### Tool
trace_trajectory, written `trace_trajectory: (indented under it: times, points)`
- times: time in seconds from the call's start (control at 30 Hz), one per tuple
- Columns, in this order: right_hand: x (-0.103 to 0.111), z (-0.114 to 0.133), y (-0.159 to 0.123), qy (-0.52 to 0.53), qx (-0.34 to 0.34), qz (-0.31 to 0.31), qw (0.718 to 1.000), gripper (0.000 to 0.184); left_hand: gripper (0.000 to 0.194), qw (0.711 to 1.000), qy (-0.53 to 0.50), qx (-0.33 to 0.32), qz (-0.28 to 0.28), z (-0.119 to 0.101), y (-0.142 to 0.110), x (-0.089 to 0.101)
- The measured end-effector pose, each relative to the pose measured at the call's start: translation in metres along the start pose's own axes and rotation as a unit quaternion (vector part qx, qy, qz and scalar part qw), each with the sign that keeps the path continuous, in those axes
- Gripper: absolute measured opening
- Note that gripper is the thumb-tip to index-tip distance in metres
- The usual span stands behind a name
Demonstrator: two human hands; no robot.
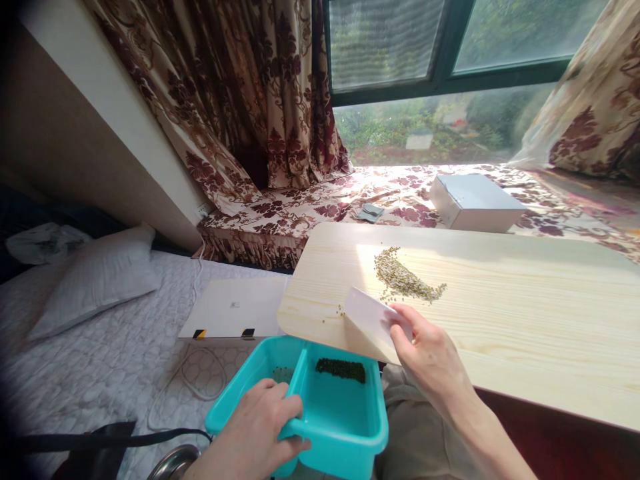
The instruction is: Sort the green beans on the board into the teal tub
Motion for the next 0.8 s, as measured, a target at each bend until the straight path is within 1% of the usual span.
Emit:
trace_trajectory:
  times: [0.13, 0.3, 0.4, 0.57, 0.7, 0.8]
  points:
    - [-0.001, 0.002, -0.001, 0.019, 0.005, 0.001, 1.000, 0.036, 0.026, 1.000, -0.001, -0.006, -0.003, -0.002, -0.001, 0.001]
    - [0.000, 0.002, 0.000, 0.007, 0.014, -0.011, 1.000, 0.034, 0.027, 1.000, -0.001, 0.000, 0.000, 0.001, 0.002, 0.000]
    - [-0.006, 0.000, -0.001, 0.008, 0.015, 0.000, 1.000, 0.036, 0.028, 1.000, 0.001, -0.014, -0.014, 0.002, 0.004, -0.001]
    - [-0.013, -0.002, -0.002, 0.022, 0.032, -0.014, 0.999, 0.036, 0.027, 0.999, 0.006, -0.024, -0.030, 0.004, 0.005, -0.003]
    - [-0.014, 0.005, -0.001, 0.024, 0.026, 0.007, 0.999, 0.035, 0.028, 1.000, 0.003, -0.013, -0.019, 0.007, 0.004, -0.003]
    - [-0.011, 0.012, 0.000, 0.021, 0.019, 0.005, 1.000, 0.036, 0.029, 1.000, -0.007, -0.003, -0.012, 0.009, 0.003, -0.003]
Point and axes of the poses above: each hand's wrist, its own y-axis towards the middle knuckle, its own x-axis out of the back of the hand, z = x × y, the point moved 8 cm from there along y, towards the middle knuckle, and after that the axes turned 15 degrees about -y, right-handed, at the moved point
